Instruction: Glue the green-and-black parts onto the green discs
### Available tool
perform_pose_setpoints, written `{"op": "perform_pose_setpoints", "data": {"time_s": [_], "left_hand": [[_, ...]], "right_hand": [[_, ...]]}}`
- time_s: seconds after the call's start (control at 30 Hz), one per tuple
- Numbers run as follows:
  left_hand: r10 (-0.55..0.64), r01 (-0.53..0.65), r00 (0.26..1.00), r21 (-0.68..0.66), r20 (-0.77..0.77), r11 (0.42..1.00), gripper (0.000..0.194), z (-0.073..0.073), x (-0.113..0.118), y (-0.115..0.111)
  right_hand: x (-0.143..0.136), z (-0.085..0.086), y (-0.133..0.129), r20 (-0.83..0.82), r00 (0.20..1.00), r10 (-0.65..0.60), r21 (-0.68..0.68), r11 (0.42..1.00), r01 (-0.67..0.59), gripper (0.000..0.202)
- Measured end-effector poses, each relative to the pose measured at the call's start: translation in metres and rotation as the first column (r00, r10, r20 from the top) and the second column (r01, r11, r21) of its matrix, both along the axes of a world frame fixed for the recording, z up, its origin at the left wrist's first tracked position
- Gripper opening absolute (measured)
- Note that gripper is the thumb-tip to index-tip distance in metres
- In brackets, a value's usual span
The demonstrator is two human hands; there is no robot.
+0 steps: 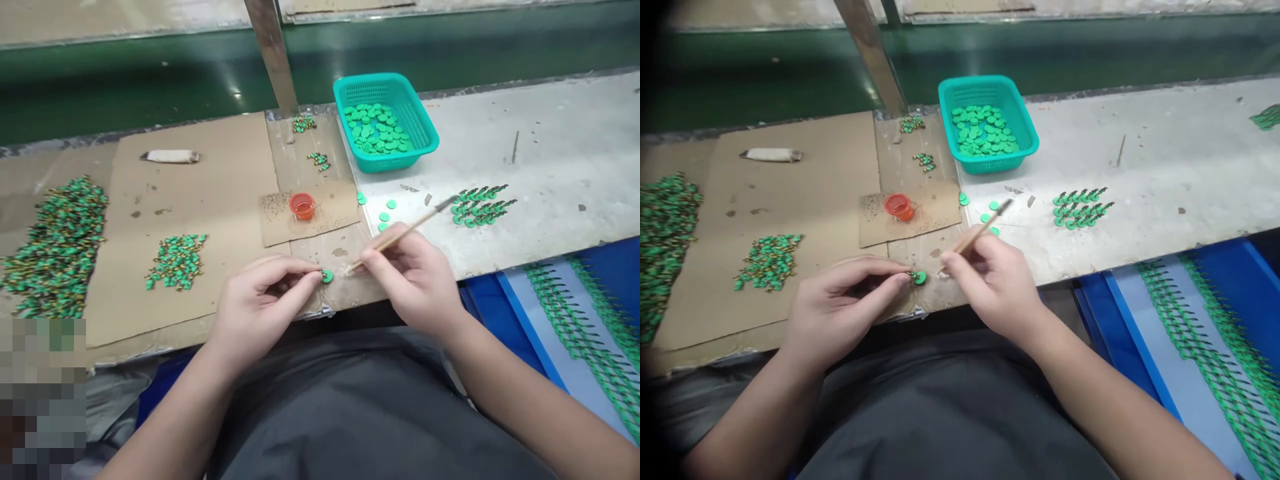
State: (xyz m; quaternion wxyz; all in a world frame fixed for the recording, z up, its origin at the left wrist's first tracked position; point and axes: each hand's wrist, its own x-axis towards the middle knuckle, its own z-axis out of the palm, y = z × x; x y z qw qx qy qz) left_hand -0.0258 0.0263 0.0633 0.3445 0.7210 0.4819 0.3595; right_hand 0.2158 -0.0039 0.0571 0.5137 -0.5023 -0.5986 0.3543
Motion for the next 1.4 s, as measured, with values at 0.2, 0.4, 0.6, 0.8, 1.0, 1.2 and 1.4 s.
{"op": "perform_pose_setpoints", "data": {"time_s": [0.2,0.4,0.6,0.8,1.0,1.2,1.4], "left_hand": [[0.01,0.074,0.956,-0.274,0.293,0.959,0.014,0.03,0.001,-0.002],[-0.005,0.241,0.873,-0.422,0.488,0.874,0.038,0.044,0.006,-0.002],[-0.018,0.265,0.875,-0.447,0.484,0.854,0.054,0.045,0.007,-0.007],[-0.103,0.22,0.938,-0.341,0.331,0.914,0.034,0.045,0.021,-0.004],[-0.272,0.273,0.962,-0.031,0.036,0.962,0.025,0.037,0.093,0.037],[-0.443,0.451,0.892,0.11,-0.087,0.886,0.02,0.054,0.207,0.066],[-0.466,0.528,0.838,0.207,-0.285,0.823,0.014,0.048,0.298,0.079]], "right_hand": [[0.017,-0.011,-0.026,-0.085,0.996,-0.006,-0.078,0.997,-0.001,0.011],[0.017,-0.022,-0.028,-0.156,0.988,-0.007,-0.059,0.998,-0.002,0.016],[0.018,-0.028,-0.025,-0.204,0.978,0.035,-0.079,0.995,-0.052,0.025],[0.019,-0.028,-0.039,-0.179,0.984,0.004,-0.082,0.996,-0.019,0.028],[0.041,-0.025,-0.079,-0.107,0.986,-0.125,-0.055,0.991,0.12,0.022],[0.065,-0.029,-0.108,-0.104,0.964,-0.246,-0.099,0.967,0.236,0.021],[0.082,-0.026,-0.12,-0.142,0.944,-0.298,-0.102,0.953,0.286,0.02]]}}
